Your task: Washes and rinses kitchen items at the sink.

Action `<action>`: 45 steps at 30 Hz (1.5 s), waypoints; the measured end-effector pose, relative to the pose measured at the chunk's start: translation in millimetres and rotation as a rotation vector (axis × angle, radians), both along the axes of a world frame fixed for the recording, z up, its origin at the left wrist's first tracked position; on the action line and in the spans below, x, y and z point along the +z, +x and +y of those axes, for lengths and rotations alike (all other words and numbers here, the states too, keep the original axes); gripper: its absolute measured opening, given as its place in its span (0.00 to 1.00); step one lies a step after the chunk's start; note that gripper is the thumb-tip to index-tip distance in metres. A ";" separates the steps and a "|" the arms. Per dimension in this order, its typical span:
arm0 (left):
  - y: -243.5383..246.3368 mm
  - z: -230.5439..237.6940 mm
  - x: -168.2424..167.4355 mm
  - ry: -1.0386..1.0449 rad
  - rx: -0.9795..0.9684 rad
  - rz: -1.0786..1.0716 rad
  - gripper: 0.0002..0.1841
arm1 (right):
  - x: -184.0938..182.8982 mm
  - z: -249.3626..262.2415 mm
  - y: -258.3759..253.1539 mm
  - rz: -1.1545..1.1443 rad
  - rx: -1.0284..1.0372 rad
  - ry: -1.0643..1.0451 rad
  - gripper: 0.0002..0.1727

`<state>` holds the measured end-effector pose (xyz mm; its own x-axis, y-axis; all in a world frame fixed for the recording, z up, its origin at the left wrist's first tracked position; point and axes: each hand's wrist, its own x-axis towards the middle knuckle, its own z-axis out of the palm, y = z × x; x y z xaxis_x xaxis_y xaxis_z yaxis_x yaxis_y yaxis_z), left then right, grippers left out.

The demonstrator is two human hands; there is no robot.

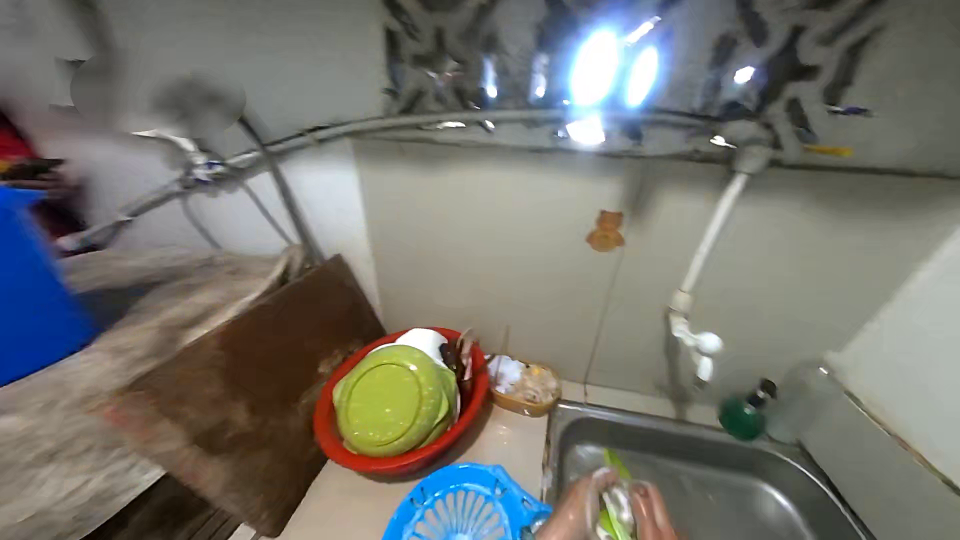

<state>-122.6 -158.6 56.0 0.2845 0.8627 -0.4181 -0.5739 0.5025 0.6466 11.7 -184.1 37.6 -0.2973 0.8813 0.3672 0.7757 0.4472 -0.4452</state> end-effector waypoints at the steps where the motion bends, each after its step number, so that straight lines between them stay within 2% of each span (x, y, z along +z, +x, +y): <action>1: 3.1 -0.9 -0.7 -0.002 -0.030 0.024 0.19 | 6.5 -2.2 6.0 -0.027 0.008 -0.087 0.40; 3: 8.3 -1.7 -4.6 -0.009 -0.055 0.052 0.17 | 16.7 -4.5 18.4 -0.087 0.071 -0.240 0.43; 6: 14.8 1.7 -10.1 -0.012 -0.093 0.084 0.16 | 19.6 -3.5 31.2 -0.181 0.129 -0.286 0.48; 7: 16.8 1.9 -9.4 0.004 -0.095 0.157 0.16 | 22.2 -1.4 34.0 -0.197 0.120 -0.309 0.48; 9: 14.2 3.7 -5.5 0.164 -0.098 0.505 0.16 | 33.4 11.2 44.5 -0.152 0.116 -0.367 0.47; 11: -1.6 20.9 -22.6 0.551 -0.267 0.858 0.40 | 46.4 30.5 65.8 0.017 0.165 -0.433 0.47; 12: -6.9 31.2 -33.7 0.726 -0.303 0.988 0.45 | 51.8 39.2 77.3 0.118 0.194 -0.444 0.46; 15: -17.5 53.5 -41.1 1.040 -0.443 0.990 0.39 | 61.5 55.5 95.9 0.389 0.252 -0.436 0.44; 17: -18.0 62.8 -36.2 1.068 -0.552 1.007 0.29 | 57.3 61.1 96.8 0.595 0.267 -0.394 0.47; 18: -17.0 65.7 -34.7 1.053 -0.615 1.001 0.27 | 53.1 63.2 95.6 0.715 0.231 -0.351 0.46; 21: -12.6 63.0 -38.8 0.997 -0.677 0.987 0.24 | 42.5 79.9 90.9 1.128 -0.137 -0.121 0.28; 22: -11.2 60.5 -40.8 0.966 -0.633 1.000 0.22 | 42.2 88.1 94.2 1.157 -0.245 -0.025 0.25; 24: -9.2 57.0 -44.5 0.871 -0.466 1.012 0.19 | 41.5 90.0 96.8 0.992 -0.313 0.089 0.26; 26: -6.4 58.0 -46.8 0.801 -0.317 0.992 0.19 | 38.1 80.3 82.6 0.674 -0.291 0.073 0.23; 28: -1.5 56.9 -42.2 0.756 -0.263 1.010 0.19 | 30.2 69.0 59.1 0.358 -0.200 0.049 0.21; 31: 1.6 52.7 -33.0 0.785 -0.263 1.152 0.21 | 18.5 69.5 42.7 0.025 -0.078 0.221 0.17; 34: -5.6 47.8 -35.4 0.863 -0.233 1.290 0.22 | 28.5 84.5 52.7 -0.016 -0.069 0.171 0.18; 38: -14.3 47.8 -34.4 0.897 -0.337 1.434 0.25 | 47.1 94.8 58.5 -0.055 -0.147 -0.087 0.20; 40: -14.8 50.3 -32.2 0.923 -0.352 1.474 0.25 | 55.2 93.0 53.4 -0.056 -0.099 -0.068 0.19; 42: -17.7 51.9 -34.1 0.954 -0.313 1.453 0.26 | 52.7 93.0 51.4 -0.006 -0.045 -0.005 0.17; 45: -18.6 47.5 -37.7 0.971 -0.117 1.307 0.23 | 44.9 97.5 64.7 0.247 -0.163 -0.017 0.19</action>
